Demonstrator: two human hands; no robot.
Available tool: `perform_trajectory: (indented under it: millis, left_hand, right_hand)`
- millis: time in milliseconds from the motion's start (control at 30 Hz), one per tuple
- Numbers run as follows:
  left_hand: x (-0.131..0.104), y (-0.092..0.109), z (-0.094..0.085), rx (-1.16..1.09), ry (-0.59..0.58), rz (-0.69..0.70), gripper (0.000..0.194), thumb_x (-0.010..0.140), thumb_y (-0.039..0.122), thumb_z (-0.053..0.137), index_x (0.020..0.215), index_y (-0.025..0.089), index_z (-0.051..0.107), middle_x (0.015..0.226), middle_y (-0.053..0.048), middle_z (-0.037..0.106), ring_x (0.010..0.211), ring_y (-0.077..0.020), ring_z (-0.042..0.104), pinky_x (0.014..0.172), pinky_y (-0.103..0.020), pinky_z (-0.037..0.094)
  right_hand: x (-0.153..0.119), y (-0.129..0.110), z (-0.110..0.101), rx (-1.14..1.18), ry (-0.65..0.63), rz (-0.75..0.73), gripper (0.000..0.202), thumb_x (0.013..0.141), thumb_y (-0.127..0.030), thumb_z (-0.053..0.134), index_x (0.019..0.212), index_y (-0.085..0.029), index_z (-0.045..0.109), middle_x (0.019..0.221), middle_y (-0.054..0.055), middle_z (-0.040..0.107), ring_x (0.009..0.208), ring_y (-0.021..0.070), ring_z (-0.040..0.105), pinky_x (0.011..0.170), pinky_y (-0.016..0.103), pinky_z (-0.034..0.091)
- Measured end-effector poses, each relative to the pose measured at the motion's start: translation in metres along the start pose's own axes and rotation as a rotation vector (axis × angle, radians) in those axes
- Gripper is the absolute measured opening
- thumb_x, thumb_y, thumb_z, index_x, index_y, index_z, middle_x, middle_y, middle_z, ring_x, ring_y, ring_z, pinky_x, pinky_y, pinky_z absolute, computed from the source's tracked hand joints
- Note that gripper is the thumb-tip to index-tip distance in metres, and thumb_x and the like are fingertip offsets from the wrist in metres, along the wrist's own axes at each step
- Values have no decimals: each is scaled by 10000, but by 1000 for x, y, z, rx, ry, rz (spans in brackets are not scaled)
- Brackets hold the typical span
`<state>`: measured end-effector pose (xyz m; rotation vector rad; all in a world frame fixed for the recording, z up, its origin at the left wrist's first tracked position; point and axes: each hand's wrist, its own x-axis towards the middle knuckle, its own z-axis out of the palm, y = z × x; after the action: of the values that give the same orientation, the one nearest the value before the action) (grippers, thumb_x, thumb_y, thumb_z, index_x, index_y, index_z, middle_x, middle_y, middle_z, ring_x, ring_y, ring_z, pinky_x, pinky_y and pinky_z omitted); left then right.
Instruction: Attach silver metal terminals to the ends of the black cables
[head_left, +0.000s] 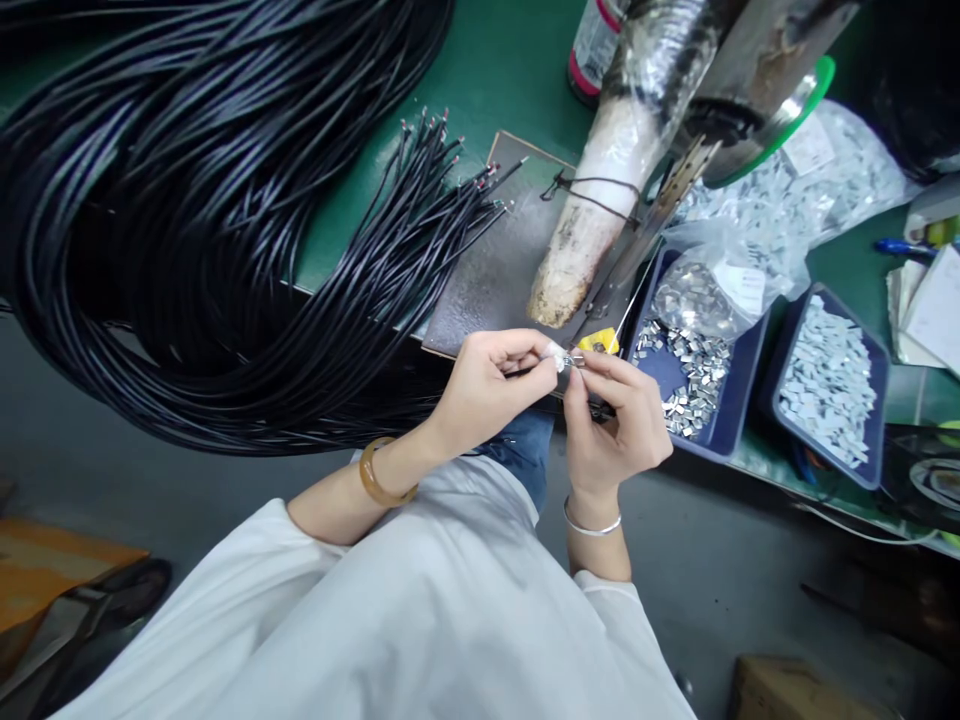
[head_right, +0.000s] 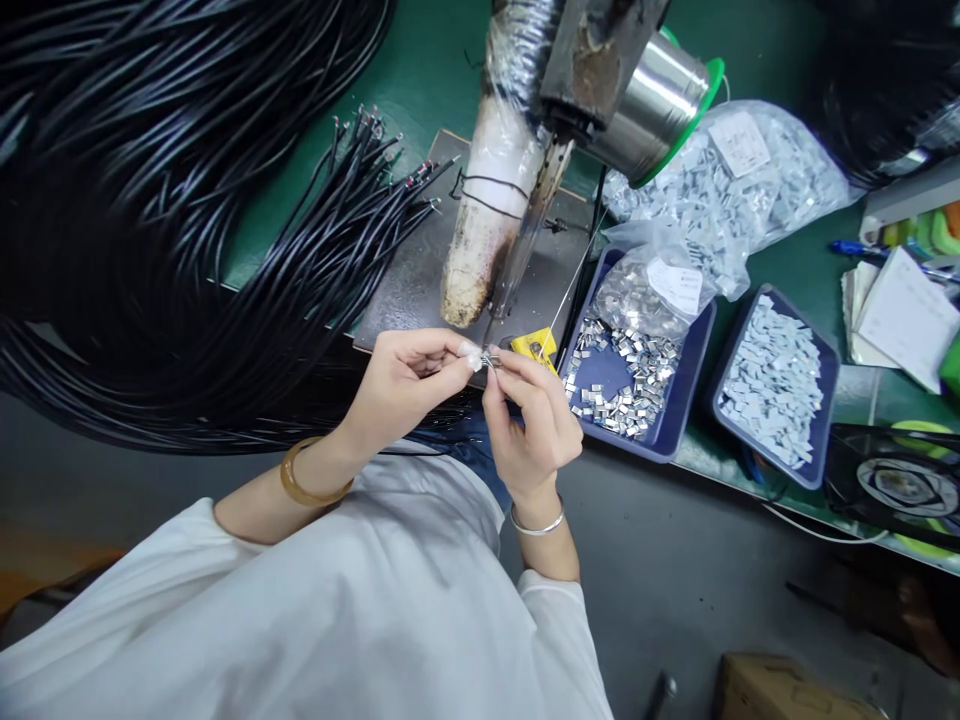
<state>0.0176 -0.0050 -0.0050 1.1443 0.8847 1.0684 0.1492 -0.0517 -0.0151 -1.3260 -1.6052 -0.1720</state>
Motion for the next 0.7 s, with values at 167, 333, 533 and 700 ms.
perform_trajectory:
  millis: [167,333,533,700]
  left_hand:
    - [3,0,2,6,33,2,95,762,193,678,692,130,687,591,12,592,565,-80,527,532,-180,449]
    - [3,5,1,16,39,30,102,766,180,675,681,126,692,591,7,606,554,-75,529,515,-172,436]
    - [4,2,-2,-10,6,11,82,751,171,697,689,118,697,617,6,627,569,-69,535,535,-161,452]
    - [1,4,-3,-4,-35,0,90,774,152,663,693,116,680,614,17,598,556,-60,491,527,-166,406]
  right_hand:
    - [3,0,3,-6,5,8,220,806,-60,730,939,-230,689,995,8,767,899,159,739,808,331,623]
    - [7,-3,3,3,30,-14,242,776,-40,758,939,-211,707,1004,28,768,910,162,739,821,331,631]
    - [4,-4,2,-6,-1,-22,244,787,-33,745,930,-219,678,1007,18,771,900,156,749,806,310,642]
    - [1,-1,-2,74,-26,36,211,837,-63,696,958,-229,646,1001,20,768,900,167,756,769,311,644]
